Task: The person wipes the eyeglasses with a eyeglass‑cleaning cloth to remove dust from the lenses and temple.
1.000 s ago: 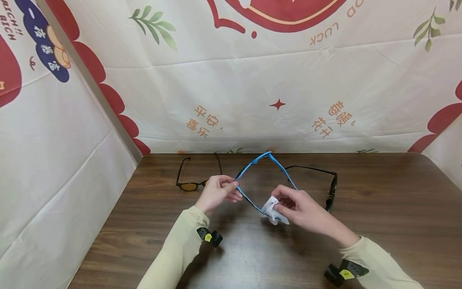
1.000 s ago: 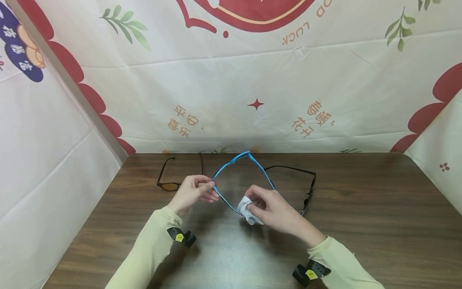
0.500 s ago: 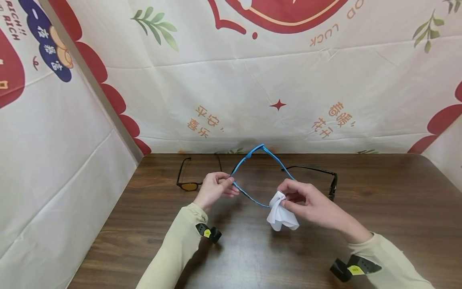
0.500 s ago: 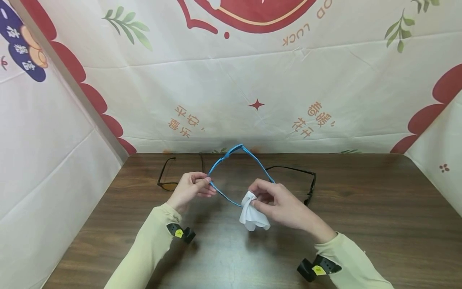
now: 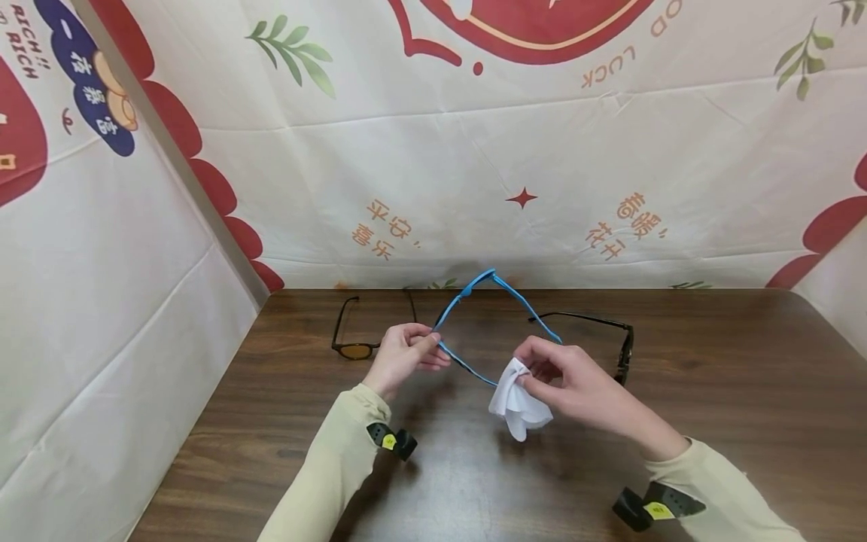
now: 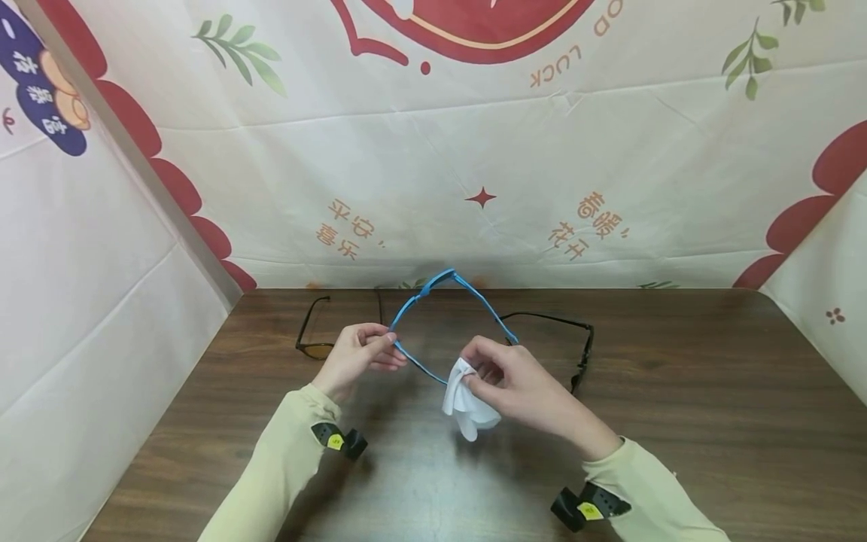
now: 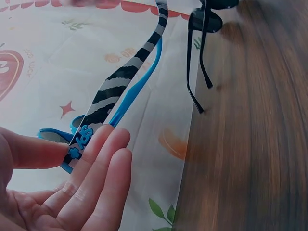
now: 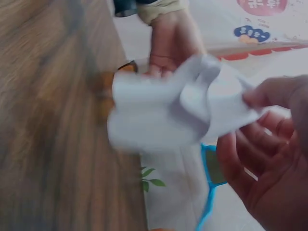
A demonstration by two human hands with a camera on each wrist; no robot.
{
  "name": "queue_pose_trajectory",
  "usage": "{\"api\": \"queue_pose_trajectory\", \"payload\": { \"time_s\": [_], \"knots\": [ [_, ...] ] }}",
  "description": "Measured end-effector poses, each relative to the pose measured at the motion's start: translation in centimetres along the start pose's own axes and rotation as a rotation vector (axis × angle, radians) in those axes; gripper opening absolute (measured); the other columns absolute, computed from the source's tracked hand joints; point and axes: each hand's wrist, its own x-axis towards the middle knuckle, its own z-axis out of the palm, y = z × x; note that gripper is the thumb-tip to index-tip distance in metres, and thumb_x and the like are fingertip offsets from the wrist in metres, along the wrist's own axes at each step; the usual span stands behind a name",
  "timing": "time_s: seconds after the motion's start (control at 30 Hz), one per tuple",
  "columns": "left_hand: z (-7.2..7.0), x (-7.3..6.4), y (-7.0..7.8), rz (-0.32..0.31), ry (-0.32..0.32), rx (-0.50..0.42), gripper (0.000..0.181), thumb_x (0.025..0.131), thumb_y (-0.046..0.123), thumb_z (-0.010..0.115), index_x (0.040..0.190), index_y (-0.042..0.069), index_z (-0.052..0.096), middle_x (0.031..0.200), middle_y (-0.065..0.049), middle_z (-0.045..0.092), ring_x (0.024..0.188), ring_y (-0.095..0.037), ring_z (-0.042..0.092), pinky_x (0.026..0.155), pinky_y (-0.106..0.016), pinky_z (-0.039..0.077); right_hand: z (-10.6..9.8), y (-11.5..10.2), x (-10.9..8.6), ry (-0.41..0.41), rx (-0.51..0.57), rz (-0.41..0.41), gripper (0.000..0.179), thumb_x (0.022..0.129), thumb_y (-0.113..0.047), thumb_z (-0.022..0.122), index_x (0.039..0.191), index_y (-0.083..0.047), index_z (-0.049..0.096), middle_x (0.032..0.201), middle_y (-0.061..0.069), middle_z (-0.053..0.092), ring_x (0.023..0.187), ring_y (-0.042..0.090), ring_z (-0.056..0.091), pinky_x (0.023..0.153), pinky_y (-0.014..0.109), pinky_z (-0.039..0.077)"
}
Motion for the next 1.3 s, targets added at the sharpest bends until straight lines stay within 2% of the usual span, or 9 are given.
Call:
{"api": "queue_pose_trajectory", "payload": {
  "time_s": [0.17,0.33,0.57,0.67,0.8,0.93,1.03,1.17,1.3],
  "knots": [
    [0.3,-0.2,0.2,0.005,-0.018,-0.029,0.015,0.096,0.001,0.053,0.104,-0.012,0.056,0.079,-0.02,0.069,0.068,-0.022,0.07,0.072,-0.044,0.056,0.8,1.0,-0.1,0.049,-0.189,-0.062,0.025,0.082,0.01,0.067,0.094,-0.01,0.06,0.085,-0.008,0.06,0.069,0.004,0.057,0.058,0.024,0.052],
    [0.7,-0.5,0.3,0.008,-0.052,-0.055,0.015,0.094,-0.001,0.052,0.102,-0.013,0.056,0.083,-0.028,0.067,0.071,-0.027,0.07,0.075,-0.048,0.055,1.8,1.4,0.2,0.102,-0.344,-0.155,0.024,0.08,0.006,0.072,0.094,-0.011,0.061,0.088,-0.009,0.058,0.073,0.004,0.054,0.06,0.024,0.05],
    [1.8,-0.5,0.1,-0.015,-0.112,-0.07,0.016,0.091,0.002,0.054,0.1,-0.012,0.057,0.085,-0.025,0.069,0.073,-0.024,0.07,0.081,-0.051,0.052,3.5,1.3,1.1,0.198,-0.513,-0.174,0.02,0.08,-0.004,0.074,0.094,-0.014,0.064,0.089,-0.009,0.06,0.077,0.006,0.054,0.065,0.029,0.048],
    [2.3,-0.6,0.0,-0.021,-0.121,-0.079,0.014,0.091,0.002,0.055,0.099,-0.011,0.057,0.087,-0.023,0.069,0.075,-0.023,0.07,0.082,-0.05,0.052,4.1,1.2,1.6,0.245,-0.539,-0.165,0.019,0.08,-0.006,0.074,0.094,-0.014,0.064,0.088,-0.009,0.06,0.077,0.008,0.052,0.065,0.032,0.044],
    [3.0,-0.6,-0.3,-0.018,-0.091,-0.065,0.013,0.091,0.002,0.056,0.098,-0.01,0.057,0.086,-0.018,0.069,0.075,-0.018,0.069,0.081,-0.043,0.054,4.9,1.1,2.2,0.312,-0.555,-0.144,0.017,0.081,-0.007,0.074,0.095,-0.013,0.065,0.089,-0.006,0.061,0.077,0.011,0.053,0.065,0.032,0.041],
    [3.5,-0.5,-0.3,-0.01,-0.06,-0.014,0.021,0.092,0.005,0.056,0.104,-0.012,0.059,0.085,-0.009,0.068,0.075,-0.011,0.064,0.079,-0.034,0.054,5.4,1.0,2.6,0.378,-0.552,-0.133,0.017,0.082,-0.006,0.074,0.096,-0.011,0.067,0.09,-0.003,0.062,0.079,0.014,0.056,0.066,0.033,0.041],
    [3.7,-0.4,-0.3,-0.008,-0.055,0.002,0.025,0.092,0.007,0.056,0.108,-0.012,0.06,0.085,-0.009,0.069,0.074,-0.01,0.062,0.077,-0.032,0.052,5.7,1.0,2.6,0.414,-0.538,-0.122,0.018,0.081,-0.004,0.074,0.097,-0.01,0.067,0.091,0.0,0.062,0.079,0.017,0.057,0.067,0.035,0.041],
    [3.7,-0.5,-0.2,-0.016,-0.042,-0.011,0.024,0.092,0.008,0.057,0.106,-0.011,0.06,0.084,-0.008,0.069,0.073,-0.01,0.061,0.075,-0.031,0.05,5.8,0.9,2.5,0.42,-0.549,-0.119,0.018,0.081,-0.004,0.075,0.097,-0.009,0.067,0.09,0.0,0.063,0.079,0.017,0.057,0.068,0.036,0.041],
    [3.4,-0.5,-0.2,-0.004,-0.029,-0.046,0.023,0.091,0.006,0.058,0.106,-0.012,0.058,0.086,-0.012,0.07,0.076,-0.014,0.066,0.08,-0.034,0.053,5.5,1.0,2.1,0.378,-0.596,-0.137,0.018,0.081,-0.006,0.074,0.097,-0.009,0.067,0.089,-0.001,0.063,0.081,0.018,0.056,0.07,0.038,0.041]
  ]
}}
